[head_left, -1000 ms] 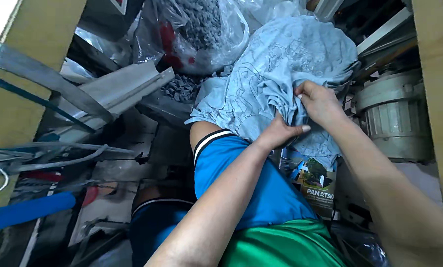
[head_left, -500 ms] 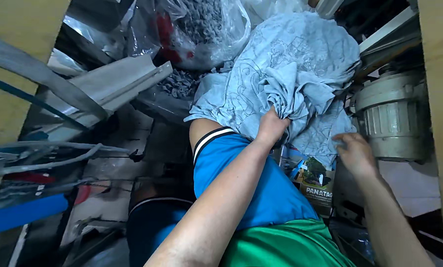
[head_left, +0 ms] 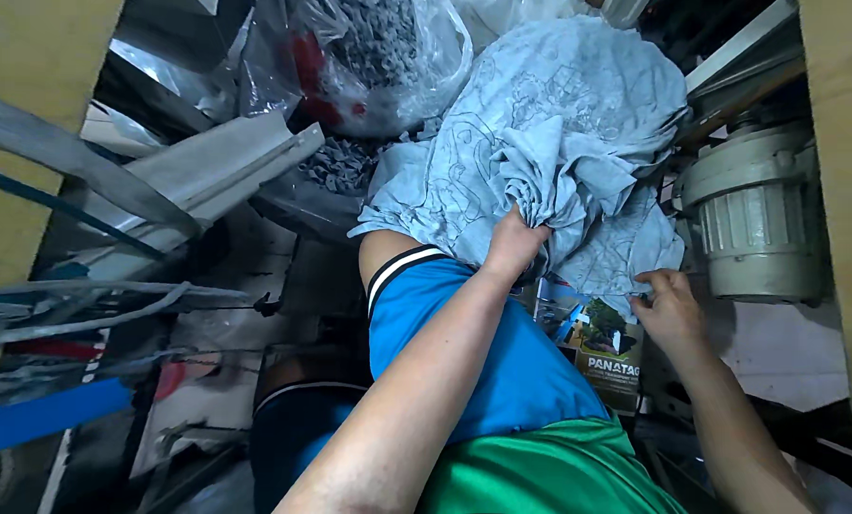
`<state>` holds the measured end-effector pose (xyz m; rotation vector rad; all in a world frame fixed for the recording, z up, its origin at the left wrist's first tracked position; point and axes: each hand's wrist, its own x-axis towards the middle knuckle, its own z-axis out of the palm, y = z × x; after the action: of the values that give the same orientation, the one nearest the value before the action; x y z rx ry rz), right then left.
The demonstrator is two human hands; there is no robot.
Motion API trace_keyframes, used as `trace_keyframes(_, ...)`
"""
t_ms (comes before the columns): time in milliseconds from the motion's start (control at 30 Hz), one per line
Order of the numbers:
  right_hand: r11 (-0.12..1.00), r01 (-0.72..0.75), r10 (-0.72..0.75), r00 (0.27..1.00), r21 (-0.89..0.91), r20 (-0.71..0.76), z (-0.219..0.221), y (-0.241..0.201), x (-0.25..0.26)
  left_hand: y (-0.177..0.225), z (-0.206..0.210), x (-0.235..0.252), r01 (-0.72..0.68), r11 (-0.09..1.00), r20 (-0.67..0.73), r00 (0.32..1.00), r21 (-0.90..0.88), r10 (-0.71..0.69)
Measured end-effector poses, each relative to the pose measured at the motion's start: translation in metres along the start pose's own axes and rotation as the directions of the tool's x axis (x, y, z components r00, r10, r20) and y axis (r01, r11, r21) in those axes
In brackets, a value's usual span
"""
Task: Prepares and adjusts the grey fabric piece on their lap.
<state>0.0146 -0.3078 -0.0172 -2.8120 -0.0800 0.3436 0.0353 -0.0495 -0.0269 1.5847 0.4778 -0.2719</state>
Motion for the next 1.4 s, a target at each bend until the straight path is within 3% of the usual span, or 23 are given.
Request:
trace_keyframes(167, 0.993, 0.107, -0.101, 0.988, 0.042, -0.117, -0.003, 0.007, 0.002, -0.002, -0.001, 0.0, -0.007, 1.0, 0.002, 1.0, -0.004, 0.007)
trace_keyframes(333, 0.996, 0.046, -0.036, 0.992, 0.079, -0.121, -0.029, -0.003, 0.005, -0.001, 0.001, 0.001, -0.001, 1.0, -0.009, 1.0, -0.02, 0.001)
trace_keyframes(433, 0.983, 0.168, -0.151, 0.97, 0.077, -0.191, -0.044, -0.025, 0.017, -0.003, 0.001, -0.001, -0.042, 0.999, -0.008, 0.999, -0.022, 0.042)
trace_keyframes(500, 0.942, 0.335, -0.322, 0.914, 0.013, -0.245, -0.054, -0.047, 0.032, -0.002, 0.004, -0.004, -0.106, 0.994, 0.019, 0.994, 0.02, 0.105)
trace_keyframes(600, 0.8, 0.595, -0.587, 0.749, -0.076, -0.307, -0.058, -0.086, 0.065, 0.003, 0.011, -0.009, -0.191, 0.965, 0.062, 0.981, 0.178, 0.183)
trace_keyframes(733, 0.558, 0.829, -0.814, 0.554, 0.031, -0.174, -0.04, -0.129, 0.107, 0.01, 0.022, -0.005, -0.108, 0.96, -0.031, 0.992, 0.257, 0.12)
trace_keyframes(800, 0.529, 0.836, -0.823, 0.547, 0.146, -0.152, -0.024, -0.139, 0.123, 0.016, 0.024, 0.002, -0.019, 0.978, -0.123, 0.991, 0.206, 0.046)
trace_keyframes(900, 0.652, 0.693, -0.649, 0.719, 0.307, -0.246, -0.012, -0.135, 0.122, 0.023, 0.016, 0.013, 0.064, 0.987, -0.195, 0.98, 0.15, -0.034)
trace_keyframes(1000, 0.741, 0.491, -0.293, 0.851, 0.459, -0.437, -0.008, -0.12, 0.09, 0.031, 0.012, 0.013, -0.016, 0.984, -0.206, 0.977, 0.179, 0.053)
trace_keyframes(1033, 0.729, 0.388, -0.165, 0.899, 0.564, -0.405, -0.004, -0.115, 0.076, 0.034, 0.012, 0.01, -0.075, 0.971, -0.194, 0.974, 0.225, 0.12)
trace_keyframes(1067, 0.672, 0.274, -0.068, 0.948, 0.688, -0.311, 0.001, -0.111, 0.063, 0.038, 0.013, 0.007, -0.159, 0.942, -0.145, 0.967, 0.296, 0.209)
trace_keyframes(1133, 0.421, 0.06, 0.023, 0.997, 0.905, -0.077, 0.006, -0.108, 0.042, 0.052, 0.016, 0.001, -0.412, 0.765, 0.081, 0.898, 0.495, 0.432)
trace_keyframes(1200, 0.127, 0.009, 0.091, 0.996, 0.992, -0.021, -0.001, -0.11, 0.036, 0.061, 0.025, 0.002, -0.655, 0.472, 0.328, 0.729, 0.59, 0.601)
trace_keyframes(1267, -0.095, 0.011, 0.212, 0.977, 0.995, 0.009, -0.012, -0.113, 0.037, 0.068, 0.035, 0.005, -0.767, 0.274, 0.497, 0.6, 0.581, 0.626)
trace_keyframes(1333, -0.213, -0.06, 0.339, 0.932, 0.975, 0.131, -0.017, -0.117, 0.038, 0.072, 0.043, 0.005, -0.784, 0.203, 0.592, 0.585, 0.586, 0.555)
trace_keyframes(1400, -0.295, -0.154, 0.419, 0.866, 0.943, 0.272, -0.019, -0.122, 0.038, 0.064, 0.047, -0.006, -0.755, 0.236, 0.62, 0.643, 0.612, 0.45)
